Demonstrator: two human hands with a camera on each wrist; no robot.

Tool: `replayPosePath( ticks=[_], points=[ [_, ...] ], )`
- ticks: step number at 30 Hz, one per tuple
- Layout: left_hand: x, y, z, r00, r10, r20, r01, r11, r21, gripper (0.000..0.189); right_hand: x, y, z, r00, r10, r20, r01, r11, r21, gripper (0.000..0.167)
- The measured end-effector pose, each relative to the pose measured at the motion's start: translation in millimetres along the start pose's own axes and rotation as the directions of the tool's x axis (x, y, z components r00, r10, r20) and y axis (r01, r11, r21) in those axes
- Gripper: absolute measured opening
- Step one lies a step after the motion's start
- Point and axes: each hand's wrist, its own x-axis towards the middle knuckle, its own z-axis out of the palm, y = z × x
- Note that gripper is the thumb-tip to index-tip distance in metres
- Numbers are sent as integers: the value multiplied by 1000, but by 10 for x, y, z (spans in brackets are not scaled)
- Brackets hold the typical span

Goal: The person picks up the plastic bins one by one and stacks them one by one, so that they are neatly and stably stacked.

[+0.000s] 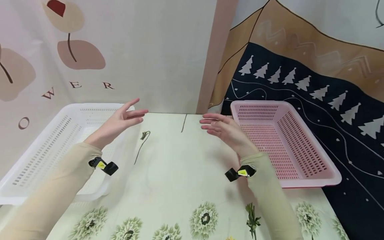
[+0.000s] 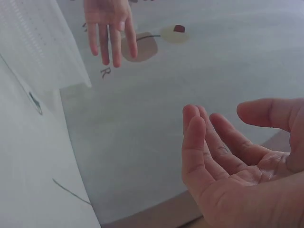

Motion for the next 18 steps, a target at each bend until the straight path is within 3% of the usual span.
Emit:
replayPosePath(
  ticks=[5,18],
  points=[
    [-97,-76,-142,1000,-22,-9,23,999,49,80,74,72,146,999,14,38,-14,1000,-3,36],
    [-375,-187,-536,998,-36,-54,43,990,138,79,370,377,464,995,90,39,-88,994,-65,39]
  ],
)
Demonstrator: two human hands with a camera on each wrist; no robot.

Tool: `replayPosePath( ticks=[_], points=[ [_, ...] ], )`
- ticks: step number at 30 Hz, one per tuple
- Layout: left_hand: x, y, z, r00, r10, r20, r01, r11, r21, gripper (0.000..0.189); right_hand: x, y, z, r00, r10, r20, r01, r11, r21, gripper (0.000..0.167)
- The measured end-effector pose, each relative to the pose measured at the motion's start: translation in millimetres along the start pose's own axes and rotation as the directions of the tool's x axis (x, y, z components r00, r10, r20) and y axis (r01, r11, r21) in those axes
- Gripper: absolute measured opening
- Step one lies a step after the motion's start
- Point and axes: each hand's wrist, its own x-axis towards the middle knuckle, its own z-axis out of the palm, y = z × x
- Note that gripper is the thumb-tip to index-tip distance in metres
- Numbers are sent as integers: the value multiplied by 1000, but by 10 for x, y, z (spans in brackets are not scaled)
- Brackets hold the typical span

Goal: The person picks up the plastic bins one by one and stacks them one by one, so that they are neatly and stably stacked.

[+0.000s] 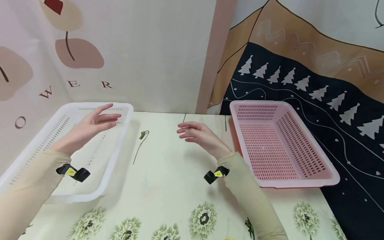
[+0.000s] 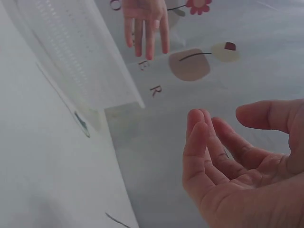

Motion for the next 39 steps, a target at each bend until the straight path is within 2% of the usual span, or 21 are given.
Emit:
replayPosePath(
  ticks=[11,16,22,33,36,39],
  points=[
    [-275,-232,-371,998,-20,-65,27,993,113,75,248,378,277,998,57,16,-57,998,28,40],
    [-390,-336,-520,997,-45,-59,52,989,137,75,319,496,414,998,68,8,-68,995,71,39],
    [-549,-472,-703,996,-51,-72,63,984,167,74,398,601,615,995,79,55,-85,991,102,37],
    [-776,-621,-915,995,-36,-88,52,983,179,70,511,717,913,990,82,114,-98,985,143,36],
    [-829,-662,-952,993,-47,-112,69,977,202,71,542,737,988,989,76,125,-93,985,144,36],
    [-874,-715,-986,989,-62,-137,92,970,225,72,564,765,1061,988,66,136,-80,992,101,37]
  ],
)
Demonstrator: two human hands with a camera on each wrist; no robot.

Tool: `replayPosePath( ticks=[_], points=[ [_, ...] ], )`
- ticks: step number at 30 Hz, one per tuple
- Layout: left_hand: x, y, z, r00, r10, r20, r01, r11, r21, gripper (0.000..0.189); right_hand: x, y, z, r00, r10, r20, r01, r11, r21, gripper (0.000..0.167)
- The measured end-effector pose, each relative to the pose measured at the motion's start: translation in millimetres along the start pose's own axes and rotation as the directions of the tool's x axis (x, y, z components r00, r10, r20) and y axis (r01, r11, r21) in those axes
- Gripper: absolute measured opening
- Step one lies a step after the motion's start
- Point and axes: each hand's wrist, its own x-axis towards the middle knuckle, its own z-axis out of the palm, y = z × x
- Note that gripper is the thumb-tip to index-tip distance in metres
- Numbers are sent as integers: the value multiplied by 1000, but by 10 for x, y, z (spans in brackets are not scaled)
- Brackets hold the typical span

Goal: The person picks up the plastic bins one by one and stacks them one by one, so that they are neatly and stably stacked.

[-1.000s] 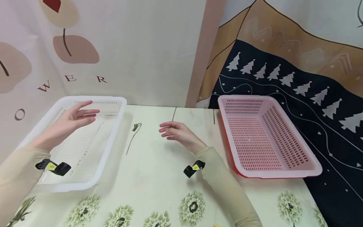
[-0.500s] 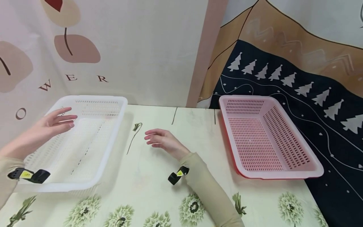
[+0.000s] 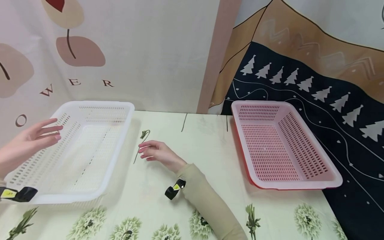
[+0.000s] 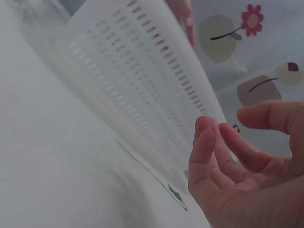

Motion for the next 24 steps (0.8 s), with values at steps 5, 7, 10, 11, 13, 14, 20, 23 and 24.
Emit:
replayPosePath(
  ticks=[5,7,10,11,13,14,20,23,24],
  points=[
    [-82,-92,-57,999,-16,-39,17,999,29,73,49,77,95,1000,-10,19,12,996,-84,38],
    [-119,-99,-79,999,-27,-43,29,999,36,74,66,96,130,1000,-17,19,19,995,-97,37],
    [-173,-75,-101,998,-62,-28,62,998,13,76,91,113,184,999,-35,7,35,993,-110,37],
    [-186,-63,-106,997,-79,-19,79,997,8,77,99,116,202,999,-41,2,41,993,-114,37],
    [-213,-49,-115,996,-94,-8,94,996,3,79,114,117,239,998,-60,-1,59,992,-115,39],
    [-225,-49,-122,995,-97,-3,97,995,1,79,120,115,260,998,-68,-5,67,991,-117,40],
    [-278,-181,-173,994,-107,27,105,992,70,82,155,74,402,992,-121,-38,115,986,-124,49],
    [-304,-247,-194,988,-148,36,145,987,70,84,169,69,472,988,-146,-54,139,982,-125,52],
    [-316,-261,-198,986,-160,39,158,985,67,84,169,74,493,986,-155,-57,147,981,-125,54]
  ],
)
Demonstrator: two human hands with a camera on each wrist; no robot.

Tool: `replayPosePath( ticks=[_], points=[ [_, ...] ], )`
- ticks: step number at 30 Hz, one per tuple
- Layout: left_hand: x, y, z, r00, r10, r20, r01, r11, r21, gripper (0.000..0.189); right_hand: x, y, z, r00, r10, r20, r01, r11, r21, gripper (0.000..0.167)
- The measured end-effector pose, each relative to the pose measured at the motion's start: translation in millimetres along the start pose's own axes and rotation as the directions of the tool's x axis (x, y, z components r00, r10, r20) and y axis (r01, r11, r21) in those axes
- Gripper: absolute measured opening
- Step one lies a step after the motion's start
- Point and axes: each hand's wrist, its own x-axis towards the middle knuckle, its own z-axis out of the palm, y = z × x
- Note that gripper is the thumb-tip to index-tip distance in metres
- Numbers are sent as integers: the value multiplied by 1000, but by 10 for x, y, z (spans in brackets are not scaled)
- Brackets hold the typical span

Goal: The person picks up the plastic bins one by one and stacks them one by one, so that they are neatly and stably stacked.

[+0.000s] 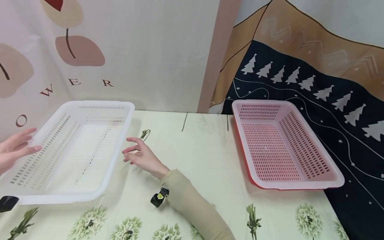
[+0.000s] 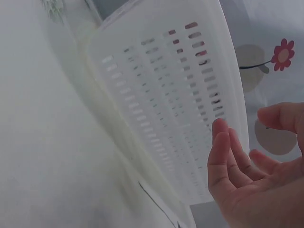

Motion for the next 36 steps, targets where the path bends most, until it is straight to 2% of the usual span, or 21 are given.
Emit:
replayPosePath(
  ticks=[6,12,18,25,30,32,36],
  points=[
    [-44,-89,-46,998,-54,43,54,998,-11,85,6,29,108,999,-52,-4,52,999,-6,54],
    [-40,-198,-62,998,-52,22,53,998,-25,85,15,68,177,995,-91,-38,90,996,-5,52],
    [-35,-175,-95,997,-67,35,67,998,15,84,43,58,212,989,-105,-100,103,994,-31,50],
    [13,-79,-104,988,-80,133,81,997,-2,86,25,22,150,969,-90,-228,82,996,-47,51],
    [52,-61,-86,976,-72,205,68,997,29,86,19,-5,27,968,-70,-242,63,997,-38,50],
    [58,-80,-84,973,-62,224,62,998,6,84,13,-19,-22,969,-64,-237,56,998,-41,50],
    [53,-154,-89,968,-42,246,81,986,-148,79,-6,-40,-99,973,-49,-225,39,998,-49,51]
  ],
)
